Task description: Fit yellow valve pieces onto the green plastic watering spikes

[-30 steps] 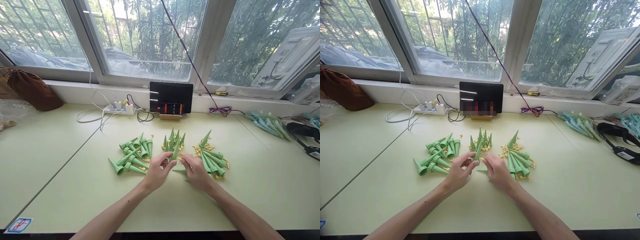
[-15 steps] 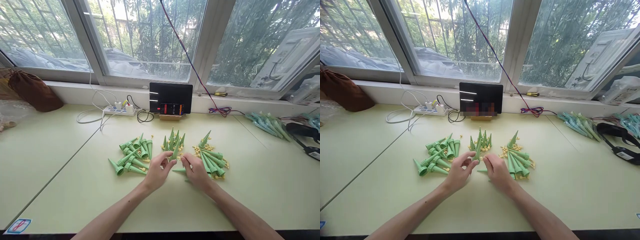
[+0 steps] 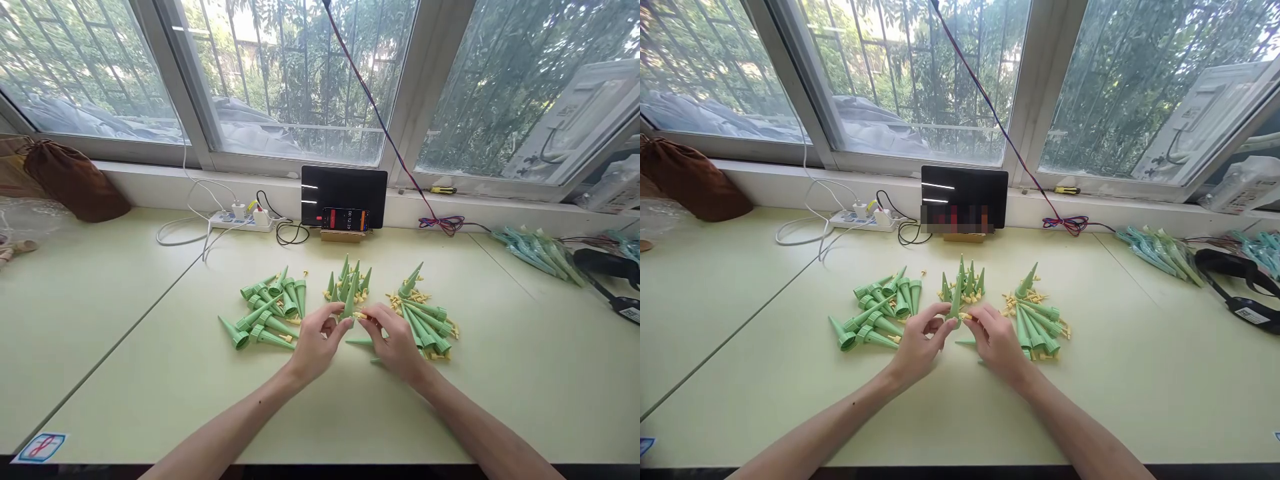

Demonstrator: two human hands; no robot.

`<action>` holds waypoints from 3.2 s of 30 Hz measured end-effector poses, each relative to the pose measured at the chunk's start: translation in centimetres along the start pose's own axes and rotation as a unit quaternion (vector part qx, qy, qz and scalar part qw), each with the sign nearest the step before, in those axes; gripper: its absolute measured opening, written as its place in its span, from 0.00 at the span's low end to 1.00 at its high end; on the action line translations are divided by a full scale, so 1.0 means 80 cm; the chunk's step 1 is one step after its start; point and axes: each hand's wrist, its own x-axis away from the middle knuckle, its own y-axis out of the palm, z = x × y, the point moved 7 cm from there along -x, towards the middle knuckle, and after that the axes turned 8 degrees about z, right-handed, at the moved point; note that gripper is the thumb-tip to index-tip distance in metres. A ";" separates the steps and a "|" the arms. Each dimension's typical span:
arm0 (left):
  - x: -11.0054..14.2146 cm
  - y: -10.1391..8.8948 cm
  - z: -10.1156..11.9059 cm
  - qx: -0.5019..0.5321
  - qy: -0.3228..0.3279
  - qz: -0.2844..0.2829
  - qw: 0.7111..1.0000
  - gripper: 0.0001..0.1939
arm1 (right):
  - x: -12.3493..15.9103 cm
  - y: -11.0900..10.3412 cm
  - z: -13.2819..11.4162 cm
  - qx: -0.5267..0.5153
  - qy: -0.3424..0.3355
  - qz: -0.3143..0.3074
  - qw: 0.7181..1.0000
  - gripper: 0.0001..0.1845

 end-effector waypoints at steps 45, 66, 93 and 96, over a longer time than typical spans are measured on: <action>0.005 0.009 -0.007 0.028 -0.027 -0.022 0.999 0.13 | 0.003 0.008 0.006 0.026 0.022 -0.036 0.999 0.14; 0.004 0.013 -0.007 0.063 -0.061 -0.032 0.996 0.14 | 0.000 0.002 0.005 -0.009 0.058 -0.020 0.998 0.09; 0.007 0.018 -0.010 0.105 -0.072 -0.086 0.988 0.14 | 0.004 0.001 0.003 0.011 0.015 -0.019 1.000 0.09; 0.007 0.017 -0.011 0.075 -0.060 -0.081 0.992 0.12 | 0.004 0.000 0.004 0.020 0.020 -0.016 0.999 0.09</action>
